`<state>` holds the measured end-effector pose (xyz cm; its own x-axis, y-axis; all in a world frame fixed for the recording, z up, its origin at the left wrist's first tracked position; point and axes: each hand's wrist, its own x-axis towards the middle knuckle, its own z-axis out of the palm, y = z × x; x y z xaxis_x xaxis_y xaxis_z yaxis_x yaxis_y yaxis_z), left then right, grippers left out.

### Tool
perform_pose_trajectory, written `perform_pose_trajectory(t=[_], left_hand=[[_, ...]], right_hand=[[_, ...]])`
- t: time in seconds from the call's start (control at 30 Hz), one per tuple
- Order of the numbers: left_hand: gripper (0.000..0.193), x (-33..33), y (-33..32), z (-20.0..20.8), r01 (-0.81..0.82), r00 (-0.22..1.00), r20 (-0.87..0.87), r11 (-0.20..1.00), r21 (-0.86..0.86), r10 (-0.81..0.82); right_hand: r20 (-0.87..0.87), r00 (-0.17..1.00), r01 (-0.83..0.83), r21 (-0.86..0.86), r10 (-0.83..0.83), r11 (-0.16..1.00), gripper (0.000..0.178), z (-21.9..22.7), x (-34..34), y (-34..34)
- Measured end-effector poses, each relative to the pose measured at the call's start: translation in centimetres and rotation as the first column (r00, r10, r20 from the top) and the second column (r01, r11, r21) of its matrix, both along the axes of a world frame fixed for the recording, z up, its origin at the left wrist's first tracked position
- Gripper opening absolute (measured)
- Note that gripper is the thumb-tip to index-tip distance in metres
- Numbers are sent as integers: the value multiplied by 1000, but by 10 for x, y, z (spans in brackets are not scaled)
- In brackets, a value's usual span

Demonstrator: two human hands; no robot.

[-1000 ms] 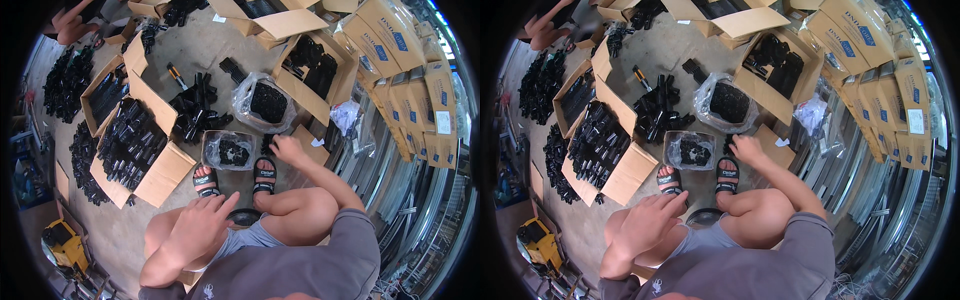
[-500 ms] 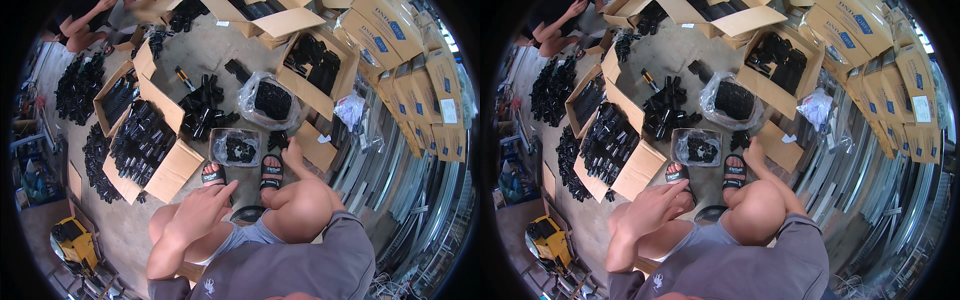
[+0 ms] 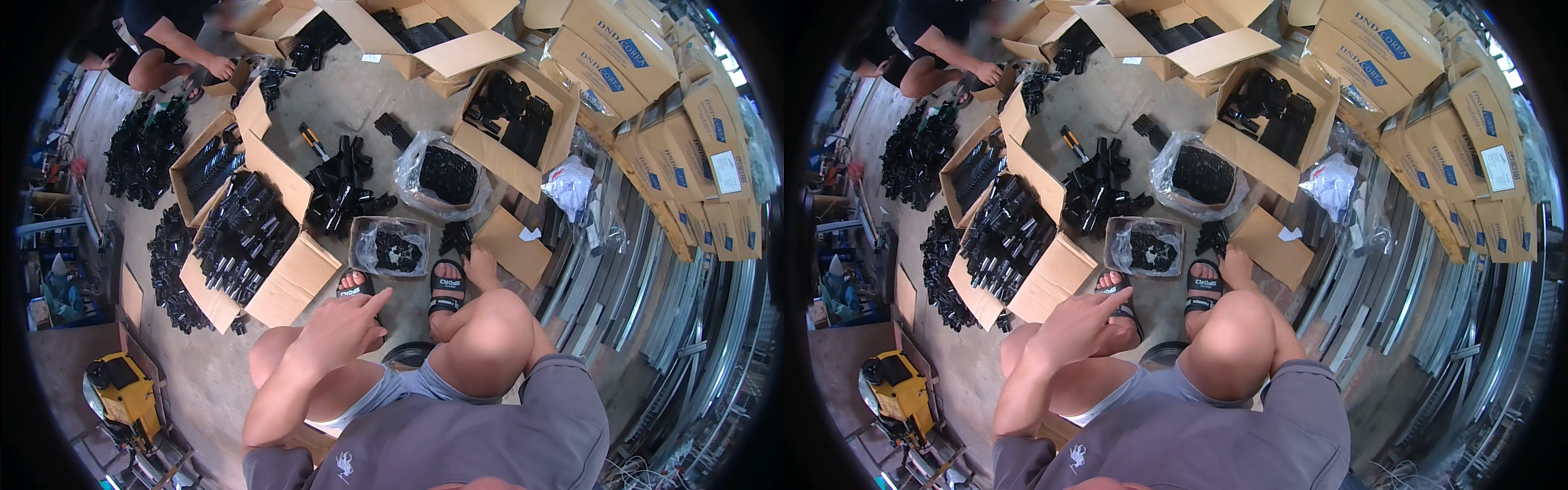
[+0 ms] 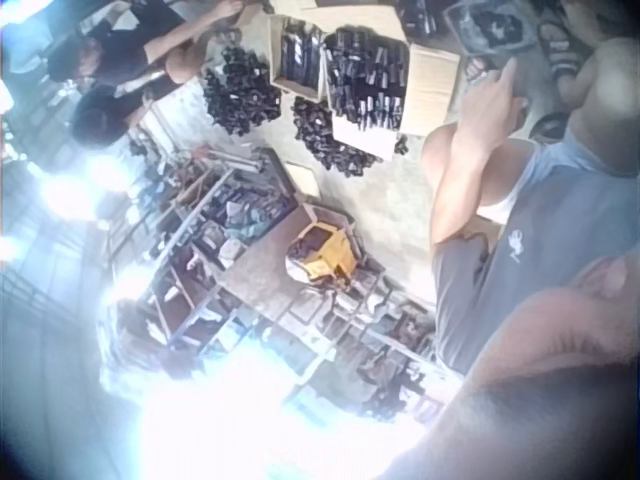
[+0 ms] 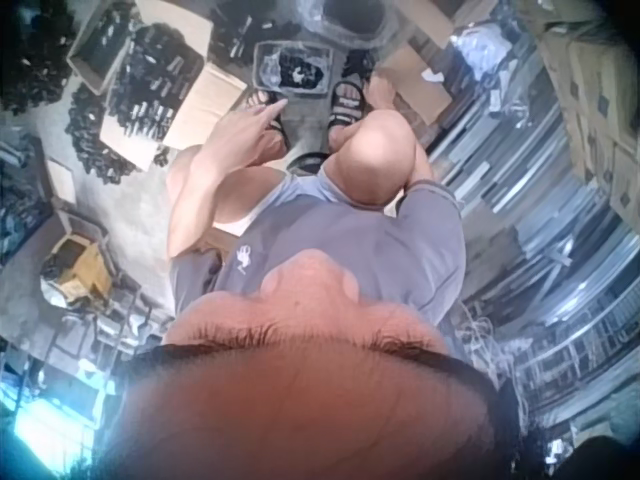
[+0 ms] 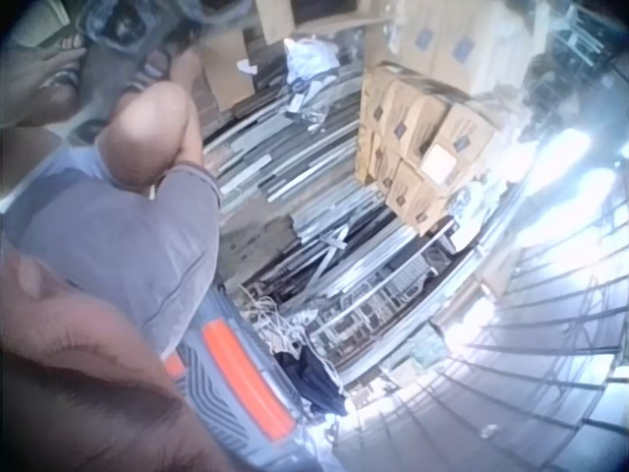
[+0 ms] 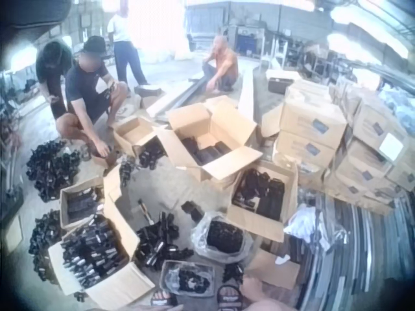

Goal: The person sits on the floor in a workshop and assembles small black plastic components by hand. They pick up individual parts from a pile, fit them together, and place the assembled units into a nearby cardboard box.

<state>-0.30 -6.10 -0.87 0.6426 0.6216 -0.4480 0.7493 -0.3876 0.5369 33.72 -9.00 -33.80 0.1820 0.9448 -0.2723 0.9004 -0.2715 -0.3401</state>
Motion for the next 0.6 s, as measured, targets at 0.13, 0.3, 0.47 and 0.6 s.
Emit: perform_pose_trajectory(t=[0.13,0.3,0.47,0.6], left_hand=[[59,5,-7,-7,23,999,38,998,53,-25],[57,9,-8,-2,21,996,90,995,103,-30],[61,22,15,19,-78,929,297,903,-423,219],[67,42,31,33,-136,602,523,722,-678,604]], right_hand=[[-194,979,-86,-138,58,987,30,28,17,6],[-237,964,-161,-156,122,974,34,113,27,36],[-390,892,-184,151,230,971,32,290,-11,73],[-453,822,-149,413,344,899,24,387,-72,77]])
